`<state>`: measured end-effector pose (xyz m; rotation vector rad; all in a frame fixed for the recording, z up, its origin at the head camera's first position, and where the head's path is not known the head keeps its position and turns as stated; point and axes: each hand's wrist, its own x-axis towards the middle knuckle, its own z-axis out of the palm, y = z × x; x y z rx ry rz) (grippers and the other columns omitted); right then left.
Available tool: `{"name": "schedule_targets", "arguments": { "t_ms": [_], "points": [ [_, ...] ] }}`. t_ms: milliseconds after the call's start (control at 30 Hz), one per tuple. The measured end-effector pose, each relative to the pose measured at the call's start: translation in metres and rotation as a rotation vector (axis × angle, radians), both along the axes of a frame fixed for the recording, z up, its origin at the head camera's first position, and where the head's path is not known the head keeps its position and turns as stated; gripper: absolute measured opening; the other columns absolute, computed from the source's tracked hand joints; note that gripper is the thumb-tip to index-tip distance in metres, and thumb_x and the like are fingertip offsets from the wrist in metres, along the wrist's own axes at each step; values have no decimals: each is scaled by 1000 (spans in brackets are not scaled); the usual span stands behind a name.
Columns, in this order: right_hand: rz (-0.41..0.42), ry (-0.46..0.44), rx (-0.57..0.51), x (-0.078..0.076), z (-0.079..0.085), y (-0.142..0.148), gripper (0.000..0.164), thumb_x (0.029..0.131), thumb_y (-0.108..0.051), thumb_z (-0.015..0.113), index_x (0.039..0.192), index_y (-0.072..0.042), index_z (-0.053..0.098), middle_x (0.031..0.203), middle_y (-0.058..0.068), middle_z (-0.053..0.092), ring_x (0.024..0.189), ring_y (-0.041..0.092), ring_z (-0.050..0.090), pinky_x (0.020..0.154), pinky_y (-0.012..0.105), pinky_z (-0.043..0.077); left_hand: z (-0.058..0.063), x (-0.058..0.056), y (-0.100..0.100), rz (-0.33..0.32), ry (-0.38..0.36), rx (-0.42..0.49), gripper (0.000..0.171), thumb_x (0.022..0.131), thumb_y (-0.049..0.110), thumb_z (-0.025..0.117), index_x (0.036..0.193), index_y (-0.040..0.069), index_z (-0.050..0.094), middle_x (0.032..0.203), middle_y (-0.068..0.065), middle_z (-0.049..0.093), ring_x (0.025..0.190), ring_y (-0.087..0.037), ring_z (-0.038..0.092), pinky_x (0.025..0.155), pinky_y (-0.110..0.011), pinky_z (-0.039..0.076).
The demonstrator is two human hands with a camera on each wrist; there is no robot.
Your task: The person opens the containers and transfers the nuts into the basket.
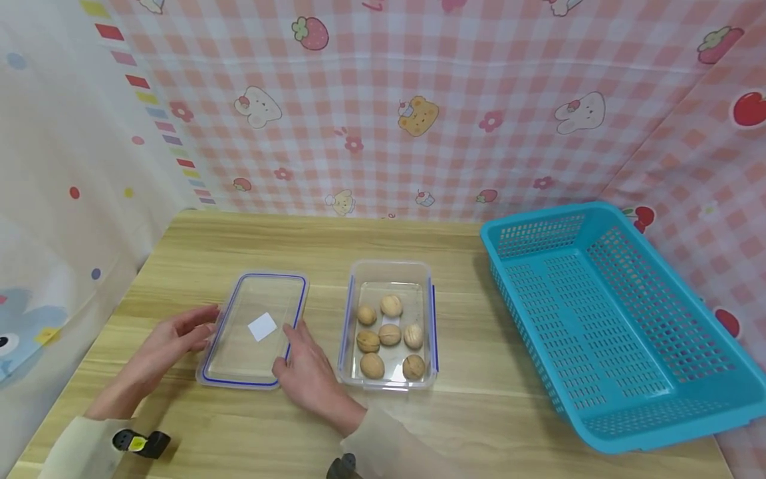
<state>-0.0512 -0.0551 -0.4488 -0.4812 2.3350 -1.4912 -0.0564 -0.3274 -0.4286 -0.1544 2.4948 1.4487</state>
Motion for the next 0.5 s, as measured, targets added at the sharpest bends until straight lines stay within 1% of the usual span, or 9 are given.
{"name": "schedule_targets", "arguments": {
  "t_ms": [67, 133, 167, 267, 300, 333, 400, 467, 500],
  "points": [
    [23, 34, 20, 2, 3, 3, 61, 98, -12, 58, 156, -1, 43, 167, 24, 25, 128, 28, 58, 110, 45, 47, 3, 2, 3, -1, 40, -40, 59, 108, 18, 55, 155, -12, 33, 155, -34, 40, 138, -49, 47, 101, -34, 56],
    [38, 73, 41, 5, 6, 7, 60, 99, -13, 59, 156, -2, 44, 167, 21, 26, 124, 26, 60, 111, 46, 47, 6, 3, 6, 10, 101, -97, 58, 108, 17, 55, 154, -13, 35, 154, -34, 42, 137, -50, 47, 105, -46, 53],
    [42, 87, 47, 5, 8, 9, 60, 99, -14, 59, 156, -3, 44, 168, 20, 26, 118, 24, 63, 108, 45, 49, 8, 5, 8, 17, 135, -131, 58, 108, 18, 55, 153, -12, 36, 153, -34, 44, 137, -50, 48, 106, -51, 51],
    [55, 96, 28, 7, 17, 16, 60, 100, -16, 60, 157, -8, 44, 169, 13, 26, 113, 24, 68, 103, 41, 54, 12, 8, 15, 50, 243, -198, 53, 107, 17, 56, 151, -11, 42, 148, -32, 50, 135, -50, 50, 105, -60, 48],
    [59, 91, 17, 7, 20, 19, 60, 101, -18, 59, 158, -11, 44, 170, 10, 25, 117, 25, 68, 102, 39, 55, 13, 9, 17, 58, 276, -211, 52, 107, 17, 56, 150, -10, 44, 147, -32, 52, 134, -50, 51, 105, -61, 48],
    [66, 80, 2, 8, 23, 22, 60, 101, -19, 59, 158, -13, 43, 170, 7, 25, 113, 25, 69, 98, 36, 57, 14, 11, 19, 64, 306, -220, 51, 107, 16, 57, 149, -10, 45, 146, -31, 53, 134, -50, 51, 104, -62, 48],
    [83, 76, -19, 9, 29, 28, 59, 101, -23, 59, 158, -15, 44, 170, 1, 25, 121, 26, 66, 98, 33, 56, 17, 14, 24, 81, 355, -232, 49, 107, 17, 57, 148, -8, 48, 145, -29, 55, 134, -48, 52, 104, -60, 48],
    [98, 90, -29, 10, 34, 34, 59, 101, -25, 61, 157, -17, 45, 170, -5, 24, 132, 25, 59, 102, 34, 54, 20, 16, 29, 99, 391, -236, 47, 107, 18, 58, 147, -6, 51, 145, -27, 57, 132, -46, 54, 106, -50, 50],
    [102, 105, -28, 10, 36, 37, 59, 100, -24, 61, 157, -17, 46, 170, -7, 25, 136, 24, 55, 105, 35, 53, 21, 17, 32, 107, 410, -238, 46, 107, 18, 58, 147, -5, 52, 144, -26, 58, 131, -45, 55, 107, -42, 50]
  ]
}}
